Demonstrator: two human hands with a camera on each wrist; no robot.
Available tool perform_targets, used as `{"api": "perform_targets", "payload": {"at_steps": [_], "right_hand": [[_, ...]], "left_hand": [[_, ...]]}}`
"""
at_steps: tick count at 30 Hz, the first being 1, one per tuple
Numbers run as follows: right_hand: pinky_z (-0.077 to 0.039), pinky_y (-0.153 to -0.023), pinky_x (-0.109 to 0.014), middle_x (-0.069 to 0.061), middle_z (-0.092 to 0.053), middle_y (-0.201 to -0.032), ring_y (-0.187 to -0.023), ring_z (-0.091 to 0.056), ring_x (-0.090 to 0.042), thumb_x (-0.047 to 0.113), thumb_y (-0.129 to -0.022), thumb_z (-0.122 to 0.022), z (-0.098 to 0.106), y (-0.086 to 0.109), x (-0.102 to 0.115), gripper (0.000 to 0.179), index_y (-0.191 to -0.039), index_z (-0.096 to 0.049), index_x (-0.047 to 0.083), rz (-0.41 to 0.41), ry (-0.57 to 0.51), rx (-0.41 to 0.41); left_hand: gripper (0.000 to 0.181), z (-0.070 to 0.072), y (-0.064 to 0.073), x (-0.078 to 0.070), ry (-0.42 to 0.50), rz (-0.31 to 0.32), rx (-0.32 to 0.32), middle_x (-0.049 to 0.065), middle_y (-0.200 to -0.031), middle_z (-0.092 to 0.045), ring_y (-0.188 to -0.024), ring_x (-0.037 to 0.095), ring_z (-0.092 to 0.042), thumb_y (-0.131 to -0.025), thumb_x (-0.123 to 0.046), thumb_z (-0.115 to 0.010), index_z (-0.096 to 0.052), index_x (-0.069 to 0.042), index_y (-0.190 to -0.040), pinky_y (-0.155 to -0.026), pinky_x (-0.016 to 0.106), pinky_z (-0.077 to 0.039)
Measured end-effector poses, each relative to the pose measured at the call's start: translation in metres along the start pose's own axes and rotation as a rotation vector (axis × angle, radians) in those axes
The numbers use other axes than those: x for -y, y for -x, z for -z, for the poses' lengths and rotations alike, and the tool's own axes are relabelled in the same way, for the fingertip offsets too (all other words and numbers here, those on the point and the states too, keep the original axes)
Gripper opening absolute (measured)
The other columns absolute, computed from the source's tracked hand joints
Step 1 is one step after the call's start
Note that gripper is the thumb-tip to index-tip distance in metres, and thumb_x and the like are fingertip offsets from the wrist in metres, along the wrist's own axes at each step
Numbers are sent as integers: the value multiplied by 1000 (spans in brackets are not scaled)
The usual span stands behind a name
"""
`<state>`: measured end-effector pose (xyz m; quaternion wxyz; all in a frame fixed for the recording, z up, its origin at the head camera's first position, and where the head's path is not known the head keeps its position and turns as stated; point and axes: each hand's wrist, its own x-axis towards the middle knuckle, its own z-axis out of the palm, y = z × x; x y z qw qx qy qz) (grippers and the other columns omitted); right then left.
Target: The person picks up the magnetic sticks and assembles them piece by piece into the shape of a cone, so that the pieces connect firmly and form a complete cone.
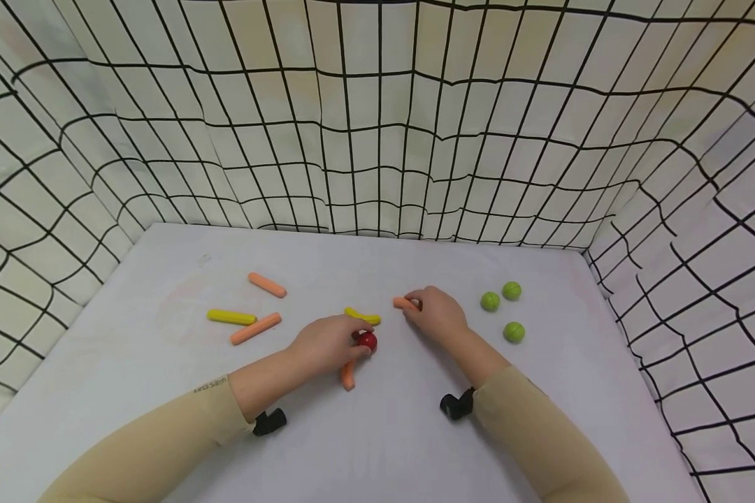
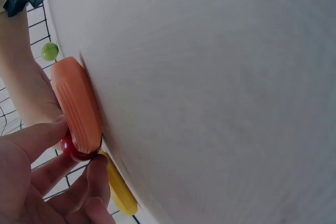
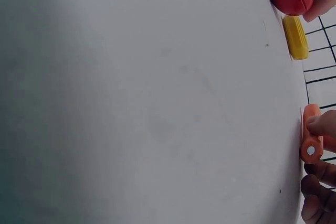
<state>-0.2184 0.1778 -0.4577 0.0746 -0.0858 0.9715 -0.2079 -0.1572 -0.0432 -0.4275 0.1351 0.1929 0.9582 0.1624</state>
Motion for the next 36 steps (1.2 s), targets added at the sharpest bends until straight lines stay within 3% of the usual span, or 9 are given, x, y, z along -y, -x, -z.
{"api": "perform_targets", "payload": {"at_steps": [10, 18, 36], "right_hand": [[-39, -62, -32, -1, -55, -79, -72, -50, -18, 42, -93, -69, 1, 13, 0, 39, -123, -72, 17, 26, 15, 10], [-40, -61, -31, 2, -56, -78, -69, -50, -16, 48, -92, -68, -1, 21, -1, 39, -119, -74, 20, 63, 16, 21], [-42, -60, -29, 6, -54, -80, -66, -49, -13, 34, -90, -74, -6, 46, 12, 30, -118, -74, 22, 131, 38, 29]], "left_hand": [[41, -2, 0, 1, 4, 4, -14, -2, -111, -71, -96, 14, -62, -89, -36, -75, -68, -21, -126, -74, 33, -51], [41, -2, 1, 1, 7, 13, -18, -1, -112, -70, -93, 13, -61, -90, -37, -74, -68, -20, -127, -74, 32, -50], [42, -3, 1, 1, -4, 12, -23, 0, -113, -70, -91, 13, -61, -90, -38, -73, -68, -21, -127, -72, 33, -51]]}}
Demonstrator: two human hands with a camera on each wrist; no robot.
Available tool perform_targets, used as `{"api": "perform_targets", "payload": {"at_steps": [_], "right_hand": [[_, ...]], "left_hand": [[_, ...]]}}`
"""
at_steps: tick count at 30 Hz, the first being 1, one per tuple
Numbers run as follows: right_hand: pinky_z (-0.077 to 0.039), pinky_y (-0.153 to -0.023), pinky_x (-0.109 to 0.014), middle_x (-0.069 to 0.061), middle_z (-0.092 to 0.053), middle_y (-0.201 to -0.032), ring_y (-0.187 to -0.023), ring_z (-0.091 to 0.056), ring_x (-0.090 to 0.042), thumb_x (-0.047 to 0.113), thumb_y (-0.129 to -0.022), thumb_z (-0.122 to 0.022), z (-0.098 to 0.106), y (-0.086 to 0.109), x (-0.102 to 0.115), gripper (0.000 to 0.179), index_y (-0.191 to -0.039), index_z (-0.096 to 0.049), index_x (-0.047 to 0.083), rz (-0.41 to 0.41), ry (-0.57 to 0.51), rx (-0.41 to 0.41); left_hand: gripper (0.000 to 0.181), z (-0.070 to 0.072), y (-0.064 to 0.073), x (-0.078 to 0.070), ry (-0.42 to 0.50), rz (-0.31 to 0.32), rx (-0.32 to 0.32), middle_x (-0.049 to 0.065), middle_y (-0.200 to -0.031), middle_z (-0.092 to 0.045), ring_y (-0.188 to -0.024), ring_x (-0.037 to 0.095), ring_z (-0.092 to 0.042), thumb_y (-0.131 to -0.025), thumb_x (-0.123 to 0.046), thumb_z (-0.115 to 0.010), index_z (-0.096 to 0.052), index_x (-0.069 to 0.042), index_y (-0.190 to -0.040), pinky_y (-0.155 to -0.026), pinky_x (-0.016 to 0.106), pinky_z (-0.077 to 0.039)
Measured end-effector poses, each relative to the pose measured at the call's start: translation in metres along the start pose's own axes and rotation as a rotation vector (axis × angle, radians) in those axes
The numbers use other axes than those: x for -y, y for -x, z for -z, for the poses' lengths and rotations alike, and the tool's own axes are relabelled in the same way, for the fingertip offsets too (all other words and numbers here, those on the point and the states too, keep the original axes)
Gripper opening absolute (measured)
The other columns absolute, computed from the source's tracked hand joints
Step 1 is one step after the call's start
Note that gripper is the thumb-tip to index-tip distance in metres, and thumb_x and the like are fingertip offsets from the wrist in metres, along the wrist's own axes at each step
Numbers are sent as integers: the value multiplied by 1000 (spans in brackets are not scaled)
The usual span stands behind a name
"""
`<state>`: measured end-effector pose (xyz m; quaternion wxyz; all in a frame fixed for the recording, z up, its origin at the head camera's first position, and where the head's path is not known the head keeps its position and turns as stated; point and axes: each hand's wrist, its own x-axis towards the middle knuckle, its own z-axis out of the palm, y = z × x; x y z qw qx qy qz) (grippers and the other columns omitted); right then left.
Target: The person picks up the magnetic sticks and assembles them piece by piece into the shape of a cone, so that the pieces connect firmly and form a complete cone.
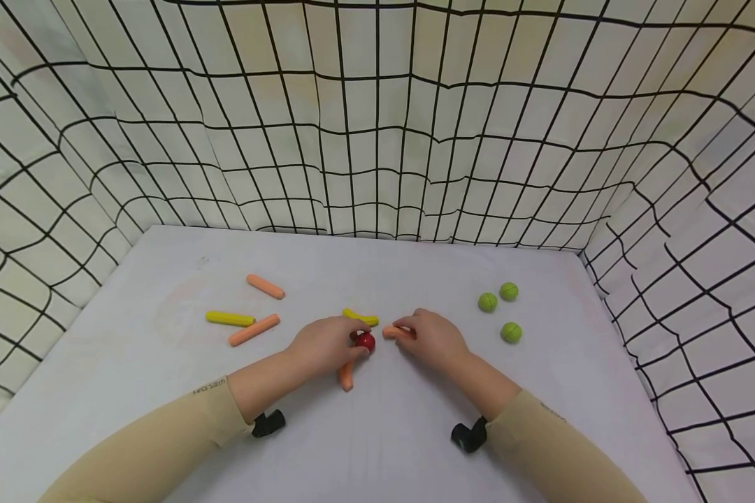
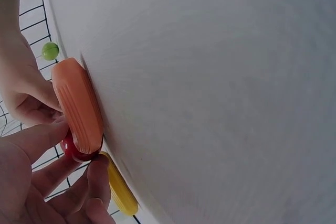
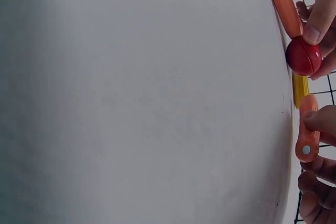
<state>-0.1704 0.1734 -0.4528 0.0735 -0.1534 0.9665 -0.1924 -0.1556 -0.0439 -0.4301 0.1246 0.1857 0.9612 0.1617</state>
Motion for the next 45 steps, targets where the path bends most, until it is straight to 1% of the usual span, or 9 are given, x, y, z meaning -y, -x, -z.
{"api": "perform_targets", "payload": {"at_steps": [18, 30, 33, 39, 45], "right_hand": [[-42, -61, -28, 8, -54, -81, -67, -48, -10, 30, -91, -73, -3, 1, 7, 27, -116, -75, 22, 69, 25, -13], [-43, -62, -27, 10, -54, -82, -67, -48, -9, 25, -90, -74, -5, 0, 8, 24, -114, -75, 22, 132, 26, -27], [-43, -63, -27, 10, -55, -83, -68, -49, -8, 26, -90, -74, -5, 0, 8, 24, -114, -75, 22, 130, 28, -27], [-42, -61, -27, 8, -53, -80, -66, -48, -9, 30, -91, -73, -3, 3, 9, 27, -116, -73, 21, 84, 16, -13], [-44, -62, -27, 8, -54, -79, -66, -49, -8, 30, -89, -75, -2, 8, 6, 30, -117, -73, 19, 73, 6, -19]], "left_hand": [[42, 0, -2, 1, 6, -8, 0, -1, -108, -70, -89, 12, -61, -89, -38, -74, -68, -20, -126, -69, 31, -50], [43, 1, -1, -3, -6, -12, -13, -1, -105, -71, -86, 12, -61, -88, -39, -75, -68, -18, -125, -68, 30, -51], [43, 2, 0, -3, -3, -8, -13, -1, -104, -71, -86, 12, -61, -88, -38, -76, -68, -18, -125, -68, 30, -51], [42, 3, 2, -4, -2, -9, -12, -1, -105, -71, -86, 12, -62, -88, -38, -75, -68, -18, -125, -67, 30, -51], [42, 4, 3, -4, 4, -11, -7, 0, -105, -71, -86, 12, -62, -88, -37, -76, -68, -17, -125, -69, 30, -52]]}}
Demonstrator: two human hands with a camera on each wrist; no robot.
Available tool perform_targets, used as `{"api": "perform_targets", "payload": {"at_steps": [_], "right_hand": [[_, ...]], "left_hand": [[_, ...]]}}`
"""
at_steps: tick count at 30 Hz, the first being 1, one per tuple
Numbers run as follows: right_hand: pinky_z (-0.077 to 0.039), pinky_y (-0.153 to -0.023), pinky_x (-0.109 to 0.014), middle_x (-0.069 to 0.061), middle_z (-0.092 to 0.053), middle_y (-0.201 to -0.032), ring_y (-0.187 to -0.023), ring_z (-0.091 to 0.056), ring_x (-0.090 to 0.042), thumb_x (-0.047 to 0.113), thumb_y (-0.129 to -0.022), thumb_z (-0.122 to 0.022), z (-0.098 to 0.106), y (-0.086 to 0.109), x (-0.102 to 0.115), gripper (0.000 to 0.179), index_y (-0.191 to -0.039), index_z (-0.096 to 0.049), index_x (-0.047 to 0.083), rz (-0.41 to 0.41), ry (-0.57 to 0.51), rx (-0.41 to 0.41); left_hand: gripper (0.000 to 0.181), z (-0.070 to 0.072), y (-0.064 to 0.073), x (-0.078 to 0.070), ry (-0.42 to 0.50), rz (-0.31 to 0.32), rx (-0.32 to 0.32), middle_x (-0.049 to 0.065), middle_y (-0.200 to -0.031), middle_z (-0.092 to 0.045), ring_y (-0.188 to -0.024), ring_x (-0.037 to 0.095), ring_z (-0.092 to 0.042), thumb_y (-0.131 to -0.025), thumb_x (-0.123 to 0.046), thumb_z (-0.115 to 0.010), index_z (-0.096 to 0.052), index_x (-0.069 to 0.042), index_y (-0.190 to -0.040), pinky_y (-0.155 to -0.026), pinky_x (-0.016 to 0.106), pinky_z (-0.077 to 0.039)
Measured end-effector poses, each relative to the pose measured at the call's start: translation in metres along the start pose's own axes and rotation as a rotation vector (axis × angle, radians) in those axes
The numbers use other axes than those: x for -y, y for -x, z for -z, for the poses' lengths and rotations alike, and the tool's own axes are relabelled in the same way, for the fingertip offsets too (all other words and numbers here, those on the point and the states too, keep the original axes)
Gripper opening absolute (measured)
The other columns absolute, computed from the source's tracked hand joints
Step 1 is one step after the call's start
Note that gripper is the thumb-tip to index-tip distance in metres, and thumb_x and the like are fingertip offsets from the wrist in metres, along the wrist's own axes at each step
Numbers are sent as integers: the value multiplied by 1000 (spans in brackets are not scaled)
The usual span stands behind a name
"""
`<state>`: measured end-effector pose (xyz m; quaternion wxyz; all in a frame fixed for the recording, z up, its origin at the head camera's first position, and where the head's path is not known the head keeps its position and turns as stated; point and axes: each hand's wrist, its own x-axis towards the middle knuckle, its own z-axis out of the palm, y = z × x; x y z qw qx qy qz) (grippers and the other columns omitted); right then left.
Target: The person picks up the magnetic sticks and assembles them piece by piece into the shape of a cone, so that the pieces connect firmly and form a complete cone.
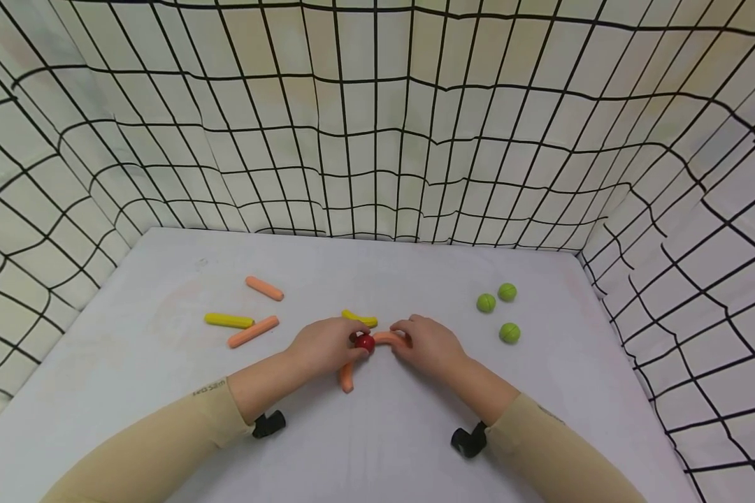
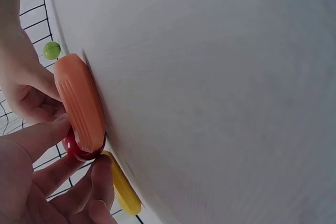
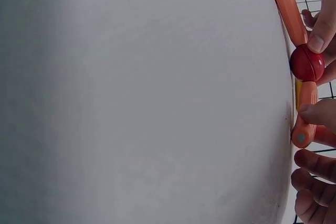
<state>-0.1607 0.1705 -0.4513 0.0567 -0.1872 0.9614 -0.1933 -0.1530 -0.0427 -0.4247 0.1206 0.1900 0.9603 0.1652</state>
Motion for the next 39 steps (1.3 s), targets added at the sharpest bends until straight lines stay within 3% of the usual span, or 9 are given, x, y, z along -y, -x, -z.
{"api": "perform_targets", "payload": {"at_steps": [6, 13, 23, 32, 39], "right_hand": [[-46, -67, -30, 9, -56, -83, -72, -51, -8, 29, -86, -78, 1, 4, -6, 34, -118, -71, 18, -17, 17, 62], [-49, -75, -32, 9, -58, -87, -79, -53, -9, 26, -88, -76, 1, 5, -8, 34, -120, -70, 16, -1, 30, 69], [-46, -71, -31, 7, -56, -85, -76, -50, -10, 22, -90, -74, 2, 2, -8, 33, -121, -70, 13, 9, 13, 74], [-45, -66, -28, 7, -55, -82, -71, -50, -10, 22, -90, -74, -1, -6, -6, 28, -117, -72, 14, -2, -4, 47], [-47, -69, -29, 6, -60, -87, -74, -52, -9, 23, -91, -73, 0, -11, -3, 25, -116, -74, 15, 17, -4, 40]], "left_hand": [[42, 0, 0, 0, 3, -1, 4, -1, -104, -71, -85, 12, -61, -88, -37, -75, -68, -17, -124, -68, 30, -51], [41, 0, -1, 1, -4, -13, 6, -2, -107, -71, -86, 11, -60, -90, -37, -73, -68, -17, -126, -69, 30, -51], [34, -2, -2, 6, -13, -69, -1, -4, -109, -70, -88, 11, -60, -91, -28, -71, -68, -20, -125, -70, 30, -49], [32, 1, 2, 8, -15, -94, 15, -6, -103, -71, -83, 10, -60, -90, -28, -73, -70, -22, -121, -65, 28, -48], [31, -1, 5, 10, -8, -95, 19, -7, -98, -71, -86, 9, -62, -90, -31, -74, -71, -22, -119, -68, 29, -50]]}}
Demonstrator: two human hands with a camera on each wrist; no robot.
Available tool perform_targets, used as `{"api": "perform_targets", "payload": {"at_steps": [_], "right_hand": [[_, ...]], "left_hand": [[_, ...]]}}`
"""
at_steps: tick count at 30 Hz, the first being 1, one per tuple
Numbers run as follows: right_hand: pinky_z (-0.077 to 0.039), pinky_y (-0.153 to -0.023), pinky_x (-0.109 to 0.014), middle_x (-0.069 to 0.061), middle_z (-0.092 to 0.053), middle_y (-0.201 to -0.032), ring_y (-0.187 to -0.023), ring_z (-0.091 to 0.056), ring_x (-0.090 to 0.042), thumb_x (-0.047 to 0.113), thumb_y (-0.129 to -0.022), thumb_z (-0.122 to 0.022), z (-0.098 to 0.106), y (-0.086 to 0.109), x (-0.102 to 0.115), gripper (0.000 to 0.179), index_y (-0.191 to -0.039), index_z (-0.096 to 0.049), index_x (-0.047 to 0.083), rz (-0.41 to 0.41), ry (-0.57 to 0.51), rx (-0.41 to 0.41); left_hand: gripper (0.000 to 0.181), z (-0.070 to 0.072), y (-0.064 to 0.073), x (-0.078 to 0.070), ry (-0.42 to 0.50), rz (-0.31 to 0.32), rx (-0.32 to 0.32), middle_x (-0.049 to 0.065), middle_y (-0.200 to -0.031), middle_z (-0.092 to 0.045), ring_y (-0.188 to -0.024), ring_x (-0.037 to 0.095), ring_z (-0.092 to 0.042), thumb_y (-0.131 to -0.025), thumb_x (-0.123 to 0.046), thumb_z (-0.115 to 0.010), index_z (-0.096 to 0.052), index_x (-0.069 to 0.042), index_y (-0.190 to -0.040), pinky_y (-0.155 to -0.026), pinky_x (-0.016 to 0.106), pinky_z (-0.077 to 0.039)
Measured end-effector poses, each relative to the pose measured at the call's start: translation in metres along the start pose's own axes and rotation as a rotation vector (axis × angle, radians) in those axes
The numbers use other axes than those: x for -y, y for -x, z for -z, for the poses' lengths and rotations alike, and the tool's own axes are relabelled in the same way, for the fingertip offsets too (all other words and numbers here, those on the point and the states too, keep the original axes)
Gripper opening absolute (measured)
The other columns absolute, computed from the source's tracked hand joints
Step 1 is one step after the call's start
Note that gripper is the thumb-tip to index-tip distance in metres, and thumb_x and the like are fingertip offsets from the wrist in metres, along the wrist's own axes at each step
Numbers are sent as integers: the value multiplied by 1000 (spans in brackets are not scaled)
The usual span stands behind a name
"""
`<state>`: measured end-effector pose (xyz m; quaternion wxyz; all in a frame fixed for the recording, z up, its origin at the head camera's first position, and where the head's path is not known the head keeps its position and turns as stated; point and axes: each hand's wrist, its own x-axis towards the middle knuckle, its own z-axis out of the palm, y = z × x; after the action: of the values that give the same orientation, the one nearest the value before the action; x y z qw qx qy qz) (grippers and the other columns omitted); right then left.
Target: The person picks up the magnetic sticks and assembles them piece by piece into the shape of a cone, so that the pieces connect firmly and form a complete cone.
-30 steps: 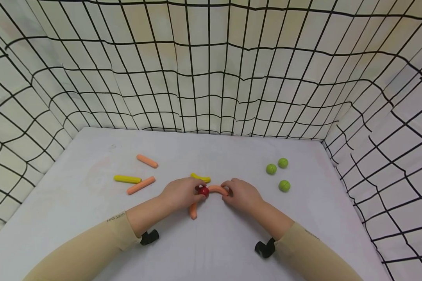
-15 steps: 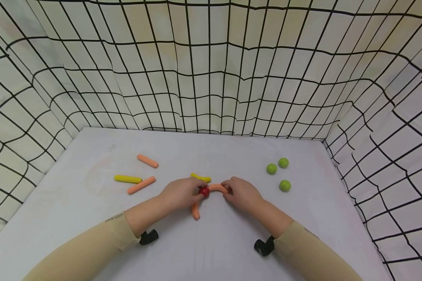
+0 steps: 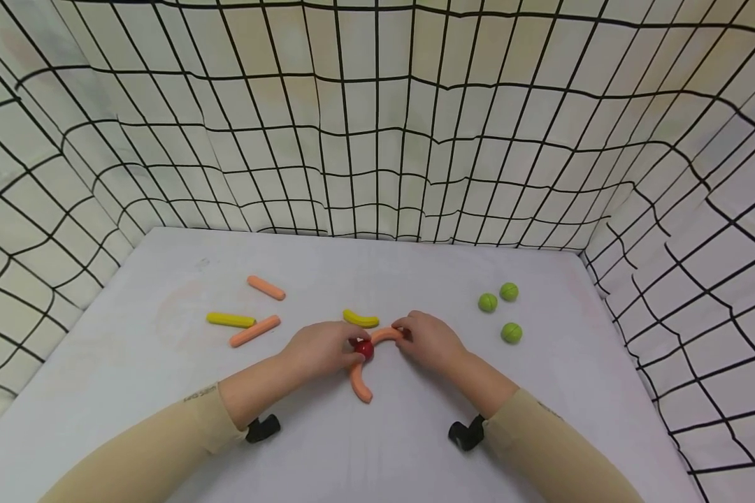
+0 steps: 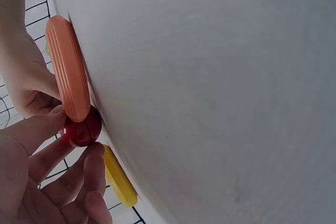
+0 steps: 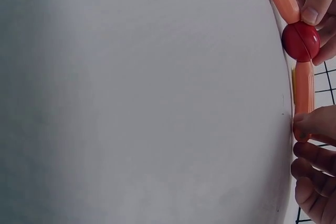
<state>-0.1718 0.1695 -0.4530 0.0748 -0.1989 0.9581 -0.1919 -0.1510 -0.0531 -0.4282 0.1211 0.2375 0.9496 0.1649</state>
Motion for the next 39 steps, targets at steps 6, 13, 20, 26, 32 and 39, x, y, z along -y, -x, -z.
{"api": "perform_targets", "payload": {"at_steps": [6, 13, 20, 26, 32, 39], "right_hand": [[-48, -70, -29, 7, -61, -89, -75, -53, -9, 22, -92, -72, 0, -2, 2, 24, -115, -74, 15, 18, -2, 5], [-49, -75, -30, 6, -67, -96, -80, -55, -9, 23, -91, -73, -2, -4, 1, 25, -115, -74, 16, 31, -23, 7], [-48, -75, -30, 5, -68, -98, -80, -54, -10, 22, -91, -73, 0, -5, 4, 23, -113, -74, 15, 41, -38, 5], [-51, -80, -33, 5, -69, -100, -86, -59, -10, 18, -91, -73, -1, -6, 4, 22, -113, -75, 16, 66, -27, 8], [-50, -81, -32, 5, -70, -101, -87, -59, -10, 16, -90, -74, -2, -6, 4, 22, -112, -75, 16, 102, -28, 11], [-50, -78, -31, 6, -69, -101, -84, -57, -9, 16, -90, -74, -3, -6, 4, 22, -113, -75, 16, 122, -20, 17]], "left_hand": [[29, 0, 5, -1, -11, -5, -12, -8, -96, -71, -86, 8, -62, -89, -30, -74, -72, -22, -118, -68, 28, -50], [31, 1, 10, -1, 1, -16, 3, -9, -95, -71, -87, 9, -62, -89, -30, -75, -72, -21, -118, -70, 28, -50], [30, 1, 15, -2, 11, -50, 7, -9, -94, -71, -86, 8, -62, -89, -28, -74, -72, -21, -118, -69, 28, -51], [31, -1, 18, -4, 13, -68, 20, -9, -94, -71, -86, 8, -62, -90, -29, -75, -72, -21, -119, -72, 28, -51], [30, -3, 21, -6, 12, -92, 17, -10, -88, -70, -79, 6, -60, -89, -29, -76, -72, -21, -118, -68, 26, -49], [28, -5, 23, -8, 13, -101, 7, -10, -85, -69, -77, 5, -59, -89, -29, -76, -73, -22, -116, -65, 26, -48]]}}
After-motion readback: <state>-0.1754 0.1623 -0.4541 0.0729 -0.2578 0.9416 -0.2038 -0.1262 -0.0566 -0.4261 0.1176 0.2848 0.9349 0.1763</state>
